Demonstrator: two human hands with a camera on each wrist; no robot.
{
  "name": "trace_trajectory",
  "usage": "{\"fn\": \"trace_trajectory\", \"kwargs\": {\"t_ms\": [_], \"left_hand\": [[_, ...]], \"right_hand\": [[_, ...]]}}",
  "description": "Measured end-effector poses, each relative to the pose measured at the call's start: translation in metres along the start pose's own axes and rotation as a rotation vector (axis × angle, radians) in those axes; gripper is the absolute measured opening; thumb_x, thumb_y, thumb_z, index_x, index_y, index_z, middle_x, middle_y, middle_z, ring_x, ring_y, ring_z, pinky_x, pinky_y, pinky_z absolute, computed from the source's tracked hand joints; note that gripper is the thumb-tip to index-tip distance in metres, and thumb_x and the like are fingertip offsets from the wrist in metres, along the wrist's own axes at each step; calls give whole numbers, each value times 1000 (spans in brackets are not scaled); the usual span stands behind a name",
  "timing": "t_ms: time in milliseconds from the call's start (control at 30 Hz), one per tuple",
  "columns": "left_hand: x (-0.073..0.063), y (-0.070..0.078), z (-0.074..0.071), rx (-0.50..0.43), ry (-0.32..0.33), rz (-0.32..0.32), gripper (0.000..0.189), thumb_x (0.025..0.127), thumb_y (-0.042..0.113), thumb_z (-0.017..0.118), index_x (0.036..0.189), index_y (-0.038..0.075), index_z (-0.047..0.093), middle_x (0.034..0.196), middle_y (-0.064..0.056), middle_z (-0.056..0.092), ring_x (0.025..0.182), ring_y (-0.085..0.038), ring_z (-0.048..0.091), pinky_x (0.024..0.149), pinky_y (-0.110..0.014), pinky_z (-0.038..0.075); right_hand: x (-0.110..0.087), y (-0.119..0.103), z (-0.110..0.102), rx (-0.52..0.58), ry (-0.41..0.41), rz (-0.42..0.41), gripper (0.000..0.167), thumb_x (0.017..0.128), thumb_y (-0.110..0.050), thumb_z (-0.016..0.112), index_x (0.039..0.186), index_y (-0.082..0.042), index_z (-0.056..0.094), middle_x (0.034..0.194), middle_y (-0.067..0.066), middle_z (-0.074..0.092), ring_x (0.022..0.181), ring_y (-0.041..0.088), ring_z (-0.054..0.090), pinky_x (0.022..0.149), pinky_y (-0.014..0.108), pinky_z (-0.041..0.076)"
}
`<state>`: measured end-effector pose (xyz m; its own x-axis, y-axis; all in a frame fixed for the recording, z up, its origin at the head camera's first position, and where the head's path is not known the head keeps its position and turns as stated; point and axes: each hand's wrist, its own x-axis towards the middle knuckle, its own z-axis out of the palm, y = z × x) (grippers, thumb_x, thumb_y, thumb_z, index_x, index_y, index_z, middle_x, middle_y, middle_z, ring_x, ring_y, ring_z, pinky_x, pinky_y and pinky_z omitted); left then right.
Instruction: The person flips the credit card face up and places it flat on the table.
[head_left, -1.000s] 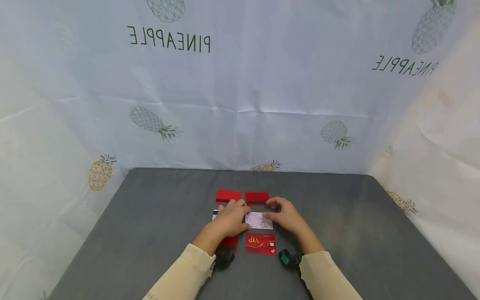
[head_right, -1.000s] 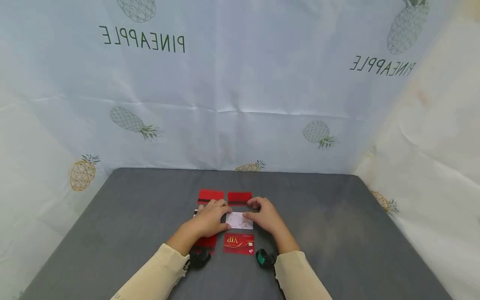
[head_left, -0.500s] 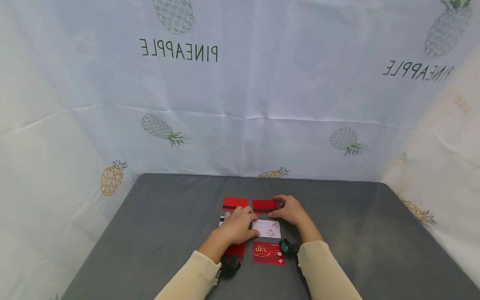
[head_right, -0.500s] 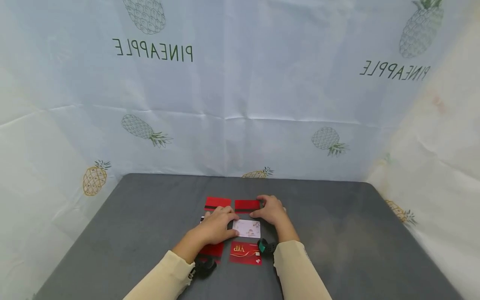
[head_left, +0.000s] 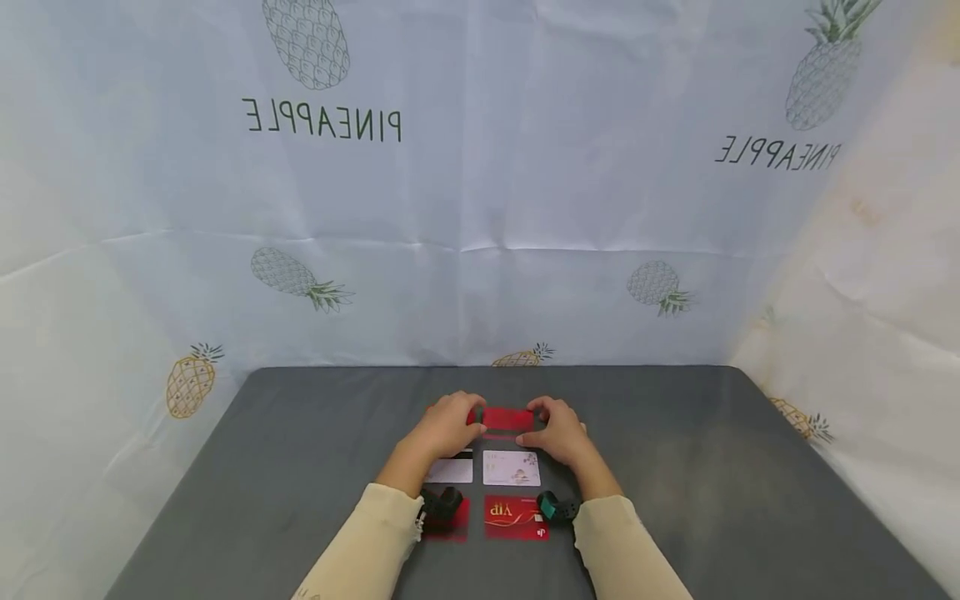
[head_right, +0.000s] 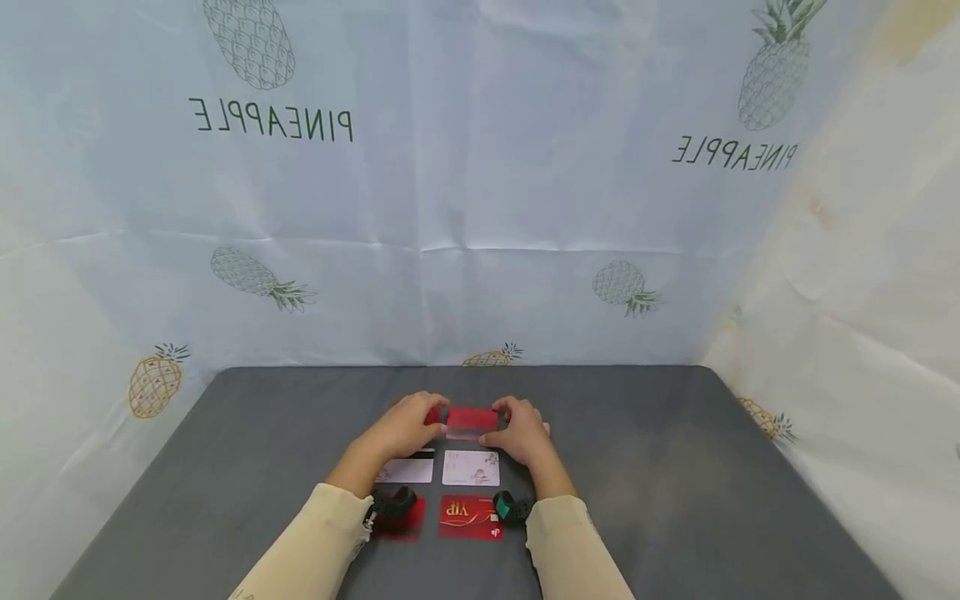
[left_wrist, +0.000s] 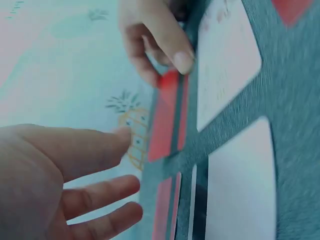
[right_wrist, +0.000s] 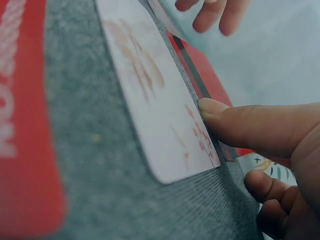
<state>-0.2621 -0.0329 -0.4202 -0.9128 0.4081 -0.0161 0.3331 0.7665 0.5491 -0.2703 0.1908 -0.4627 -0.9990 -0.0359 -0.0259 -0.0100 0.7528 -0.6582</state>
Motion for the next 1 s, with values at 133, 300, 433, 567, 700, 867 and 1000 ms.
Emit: {"fn": "trace_trajectory", "kwargs": {"t_ms": [133,300,433,567,700,867,1000], "left_hand": [[5,-4,9,57,-9,-17,51,91,23,70,138,10,55,135,-13,57,126,-36,50,100,-57,41],[5,-4,21,60,-25,-24,54,89,24,73,137,7,56,131,-13,59,123,-34,51,100,-55,41],[5,-4,23,82,13,-18,55,84,22,78,133,5,59,124,-13,61,117,-33,54,97,-53,43],[7,-4,19,72,42,-13,61,81,23,81,133,3,59,124,-15,61,118,-35,53,97,-53,43],[10,-3,16,62,70,-1,63,78,22,83,133,2,58,124,-16,60,117,-36,53,96,-54,43],[12,-2,17,83,108,15,58,78,19,82,131,6,60,122,-12,62,114,-32,54,93,-52,44],[11,1,18,96,126,34,54,78,22,82,127,10,62,117,-8,63,109,-28,56,89,-49,44]], "right_hand": [[-5,1,5,36,9,-17,51,72,-29,88,114,-19,62,100,3,60,91,21,53,83,48,31],[-7,4,8,85,-11,-70,50,74,-25,87,117,-19,61,86,-4,59,78,16,52,85,47,26],[-5,4,8,101,-5,-131,53,76,-23,85,124,-17,63,84,-6,59,78,15,52,88,49,26],[-1,1,5,100,14,-192,60,76,-20,83,131,-13,62,94,-4,62,88,17,54,92,54,29],[2,0,4,68,13,-215,65,74,-16,81,135,-12,59,96,-3,61,91,18,53,91,55,30],[1,2,4,87,35,-212,62,73,-13,81,132,-12,61,96,-2,59,87,18,50,88,52,30],[-3,5,5,102,46,-224,60,72,-13,83,128,-14,62,102,0,59,90,19,49,86,48,37]]}}
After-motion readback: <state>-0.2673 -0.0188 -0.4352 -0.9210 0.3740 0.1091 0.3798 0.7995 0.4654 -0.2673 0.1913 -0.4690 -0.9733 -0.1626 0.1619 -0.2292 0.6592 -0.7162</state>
